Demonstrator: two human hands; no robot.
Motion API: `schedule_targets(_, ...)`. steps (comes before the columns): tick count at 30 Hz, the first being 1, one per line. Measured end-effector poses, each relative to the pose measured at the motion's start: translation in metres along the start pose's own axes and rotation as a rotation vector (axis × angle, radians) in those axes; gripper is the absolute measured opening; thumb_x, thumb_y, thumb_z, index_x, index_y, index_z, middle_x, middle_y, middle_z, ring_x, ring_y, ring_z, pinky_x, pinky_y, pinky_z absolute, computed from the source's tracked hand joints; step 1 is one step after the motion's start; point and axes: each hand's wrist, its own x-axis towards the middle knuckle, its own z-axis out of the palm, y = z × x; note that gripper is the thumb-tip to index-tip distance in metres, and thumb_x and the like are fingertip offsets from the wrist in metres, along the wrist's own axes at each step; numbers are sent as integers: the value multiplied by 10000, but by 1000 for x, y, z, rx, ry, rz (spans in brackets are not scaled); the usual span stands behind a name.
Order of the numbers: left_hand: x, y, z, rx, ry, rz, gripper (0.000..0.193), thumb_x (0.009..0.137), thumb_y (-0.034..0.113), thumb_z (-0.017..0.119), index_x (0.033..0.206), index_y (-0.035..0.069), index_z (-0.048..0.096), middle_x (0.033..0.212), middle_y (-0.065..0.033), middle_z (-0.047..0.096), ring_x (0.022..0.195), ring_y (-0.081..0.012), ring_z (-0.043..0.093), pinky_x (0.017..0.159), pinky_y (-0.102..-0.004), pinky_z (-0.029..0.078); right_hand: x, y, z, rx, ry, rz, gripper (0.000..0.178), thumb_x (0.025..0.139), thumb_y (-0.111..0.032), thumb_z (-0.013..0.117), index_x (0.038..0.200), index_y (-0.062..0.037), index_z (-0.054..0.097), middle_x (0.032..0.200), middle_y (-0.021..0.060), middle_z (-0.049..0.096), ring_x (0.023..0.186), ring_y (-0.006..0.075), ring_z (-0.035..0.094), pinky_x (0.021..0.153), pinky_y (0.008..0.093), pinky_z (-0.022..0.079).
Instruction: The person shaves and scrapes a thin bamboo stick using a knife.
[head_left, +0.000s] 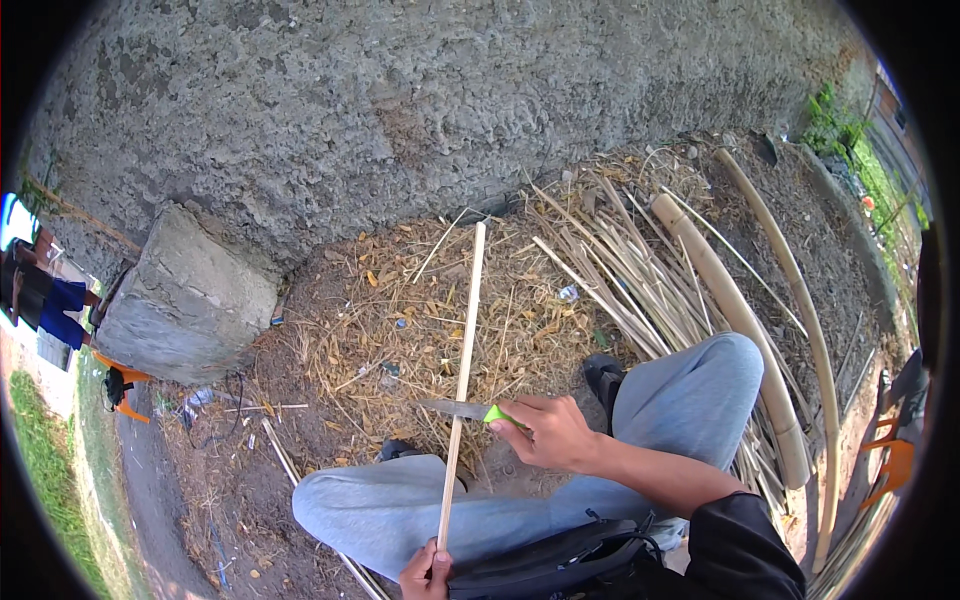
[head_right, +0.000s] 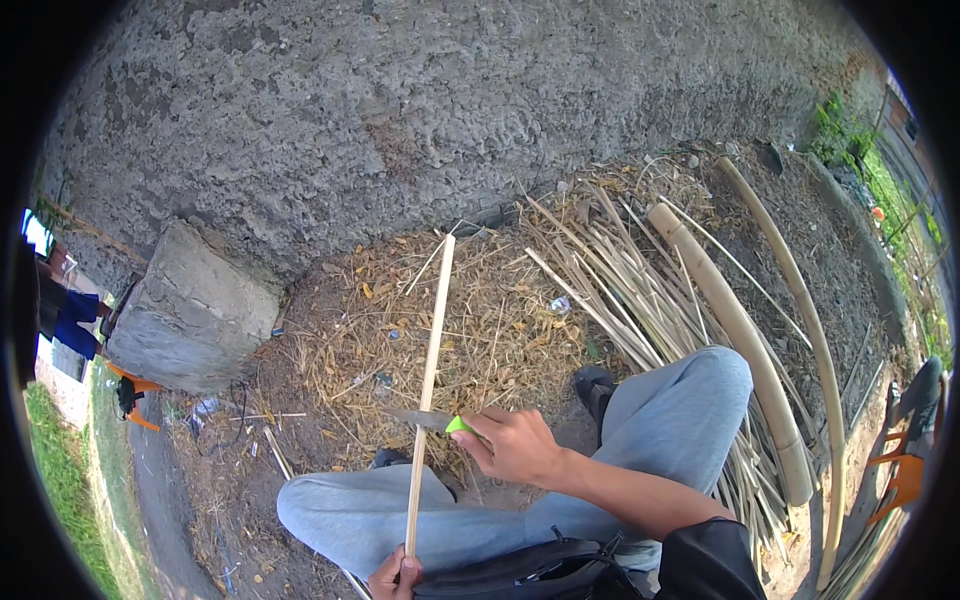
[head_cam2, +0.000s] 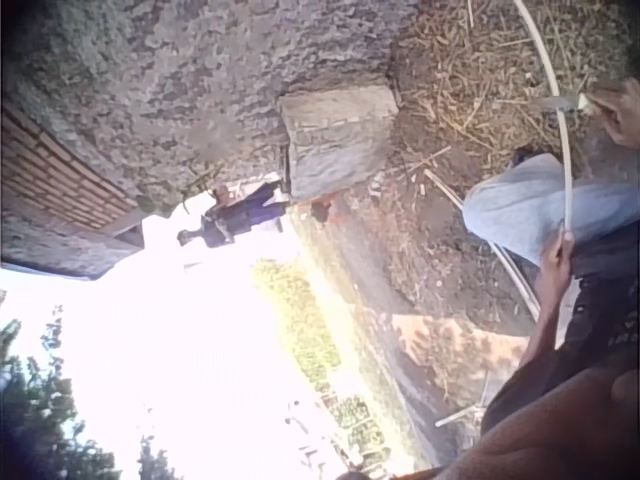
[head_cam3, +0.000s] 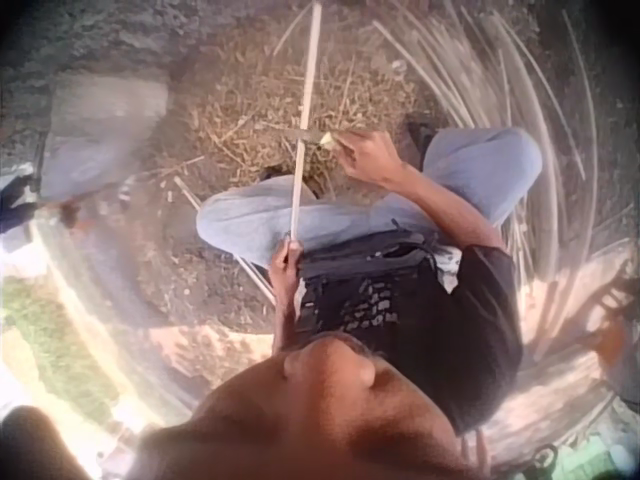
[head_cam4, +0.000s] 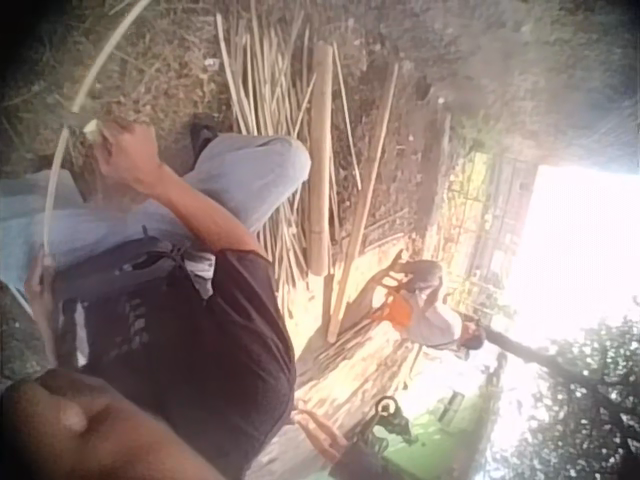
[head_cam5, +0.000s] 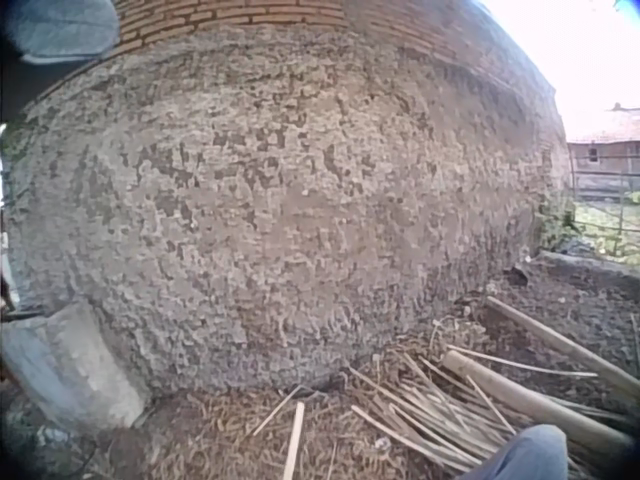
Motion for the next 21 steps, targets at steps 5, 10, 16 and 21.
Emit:
schedule_targets(5,32,17,2,-63,-27,11,231,1002,181,596,1102,-18,657,697,-15,505,617,-103,469,565,-277,402,-6,-7,0,14,-18,-58,234,896,-278,712,957,-52,709,702,88,675,486,265,627,416,383,484)
schedule_targets(10,72,26,7,-55,-136,-32,295,1061,216,510,1089,-25,677,707,4,578,549,-39,453,499,-223,390,-8,-11,9,13,-51,-129,246,869,-237,739,1020,-46,709,725,68,657,488,239,612,398,366,459)
schedule_targets(16,99,18,27,-163,-228,-267,322,1053,227,529,1027,-55,682,683,5,571,547,-40,452,496,-225,369,-18,-9,17,-17,-4,-111,260,859,-256,744,1019,-55,705,724,60,651,488,241,607,403,367,465)
schedule_targets(21,106,32,37,-359,-246,-297,279,1041,194,552,1002,-49,683,672,-9,577,527,-35,438,466,-212,335,-21,-6,20,-23,16,-73,267,856,-265,750,1021,-62,697,697,44,628,474,243,593,395,367,454)
